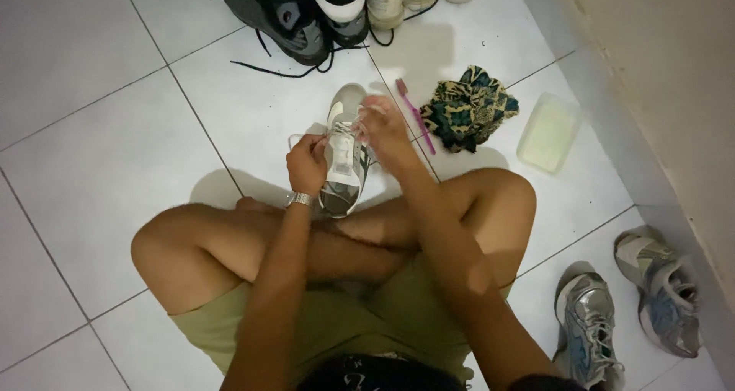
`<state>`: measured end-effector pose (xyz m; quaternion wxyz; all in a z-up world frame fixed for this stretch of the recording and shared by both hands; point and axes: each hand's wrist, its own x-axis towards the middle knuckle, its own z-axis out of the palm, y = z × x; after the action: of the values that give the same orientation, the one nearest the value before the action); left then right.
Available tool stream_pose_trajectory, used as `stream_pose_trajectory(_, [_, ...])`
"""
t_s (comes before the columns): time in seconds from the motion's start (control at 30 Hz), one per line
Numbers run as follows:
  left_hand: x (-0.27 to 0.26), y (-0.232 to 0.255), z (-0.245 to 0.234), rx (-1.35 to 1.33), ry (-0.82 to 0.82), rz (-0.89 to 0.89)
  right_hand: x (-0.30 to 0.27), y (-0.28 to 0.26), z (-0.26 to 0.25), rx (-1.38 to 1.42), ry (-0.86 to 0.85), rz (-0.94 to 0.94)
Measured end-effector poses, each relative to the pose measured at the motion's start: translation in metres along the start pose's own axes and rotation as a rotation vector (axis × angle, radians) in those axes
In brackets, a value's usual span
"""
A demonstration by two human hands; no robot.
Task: Cleaning a white sneaker by removing laces, scrubbing with a toothbrush, and wiping with a cloth while sitting on the floor.
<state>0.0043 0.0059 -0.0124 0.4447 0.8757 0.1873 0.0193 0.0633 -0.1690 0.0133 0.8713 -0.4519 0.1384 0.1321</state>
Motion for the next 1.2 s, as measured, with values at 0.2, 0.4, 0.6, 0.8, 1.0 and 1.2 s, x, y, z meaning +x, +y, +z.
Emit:
stream_pose_trajectory(0.2, [0.023, -0.045, 0.013, -0.18, 0.026, 0.066, 0.033, 0.093, -0.021, -0.464, -0.212, -0.036])
stream_pose_trajectory(0.4, [0.037, -0.072, 0.029, -0.389, -0.016, -0.213, 0.008, 0.078, 0.0, -0.85, -0.201, -0.336])
stream_pose_trajectory(0.6, [0.039, -0.092, 0.04, -0.381, -0.019, -0.28, 0.007, 0.072, 0.004, -0.715, -0.126, -0.091])
stream_pose_trajectory(0.8, [0.035, -0.083, 0.043, -0.405, -0.002, -0.316, -0.002, 0.067, 0.009, -0.894, 0.017, -0.186])
stream_pose_trajectory(1.0, [0.029, -0.08, 0.038, -0.36, -0.036, -0.31, -0.015, 0.059, 0.018, -0.972, 0.016, -0.366])
stream_pose_trajectory(1.2, [0.033, -0.082, 0.041, -0.454, 0.011, -0.36, -0.017, 0.055, 0.021, -0.93, 0.021, -0.33])
